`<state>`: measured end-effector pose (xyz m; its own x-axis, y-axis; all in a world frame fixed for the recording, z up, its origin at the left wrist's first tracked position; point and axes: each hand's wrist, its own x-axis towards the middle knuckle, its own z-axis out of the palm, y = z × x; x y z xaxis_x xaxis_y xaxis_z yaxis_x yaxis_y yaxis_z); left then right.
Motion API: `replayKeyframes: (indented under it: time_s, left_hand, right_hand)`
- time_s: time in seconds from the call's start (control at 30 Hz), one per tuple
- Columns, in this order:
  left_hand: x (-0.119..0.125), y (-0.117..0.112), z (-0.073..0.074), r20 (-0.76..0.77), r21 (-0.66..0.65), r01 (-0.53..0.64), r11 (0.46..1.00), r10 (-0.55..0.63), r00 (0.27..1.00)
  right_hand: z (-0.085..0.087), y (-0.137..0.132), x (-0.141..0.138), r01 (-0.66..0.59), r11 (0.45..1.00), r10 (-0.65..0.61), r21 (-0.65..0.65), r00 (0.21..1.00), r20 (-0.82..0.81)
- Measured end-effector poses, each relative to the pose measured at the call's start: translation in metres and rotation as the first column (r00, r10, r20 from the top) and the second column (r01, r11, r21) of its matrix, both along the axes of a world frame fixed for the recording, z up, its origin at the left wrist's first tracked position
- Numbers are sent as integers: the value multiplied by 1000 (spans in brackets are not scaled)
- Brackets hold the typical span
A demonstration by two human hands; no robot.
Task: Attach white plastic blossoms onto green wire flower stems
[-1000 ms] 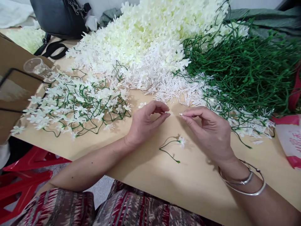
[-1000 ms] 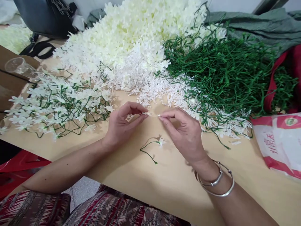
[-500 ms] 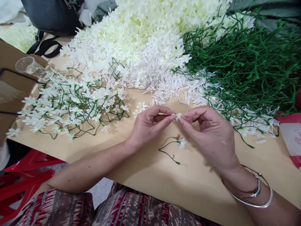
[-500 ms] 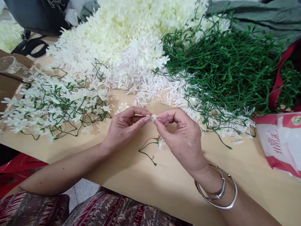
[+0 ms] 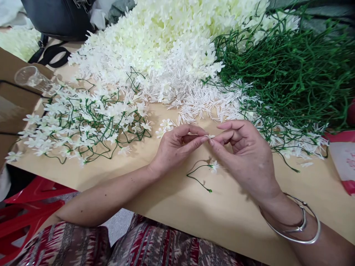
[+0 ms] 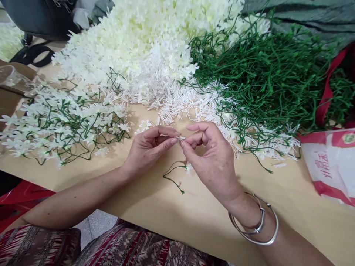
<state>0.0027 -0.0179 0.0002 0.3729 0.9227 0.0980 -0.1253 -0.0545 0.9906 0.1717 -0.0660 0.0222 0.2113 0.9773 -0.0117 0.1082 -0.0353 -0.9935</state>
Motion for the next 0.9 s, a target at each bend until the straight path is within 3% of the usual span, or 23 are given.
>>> replayKeyframes:
  time_s: [0.2, 0.37, 0.57, 0.7, 0.9]
  left_hand:
    - [0, 3, 1, 40, 13, -6, 1000, 6, 999]
    - [0, 3, 1, -30, 108, -3, 994, 7, 1000]
    - [1, 2, -1, -4, -29, 21, 999, -21, 1000]
    - [1, 1, 1, 17, -10, 8, 1000, -8, 1000]
    - [1, 3, 2, 37, 32, -64, 997, 62, 997]
  right_hand:
    - [1, 1, 1, 8, 1000, -8, -18, 1000, 8]
    - [-1, 3, 2, 4, 999, -4, -32, 1000, -3]
    - [-3, 0, 0, 9, 1000, -10, 26, 999, 50]
    - [-2, 1, -1, 49, 996, -54, 68, 996, 74]
    - [2, 2, -2, 36, 999, -36, -21, 999, 20]
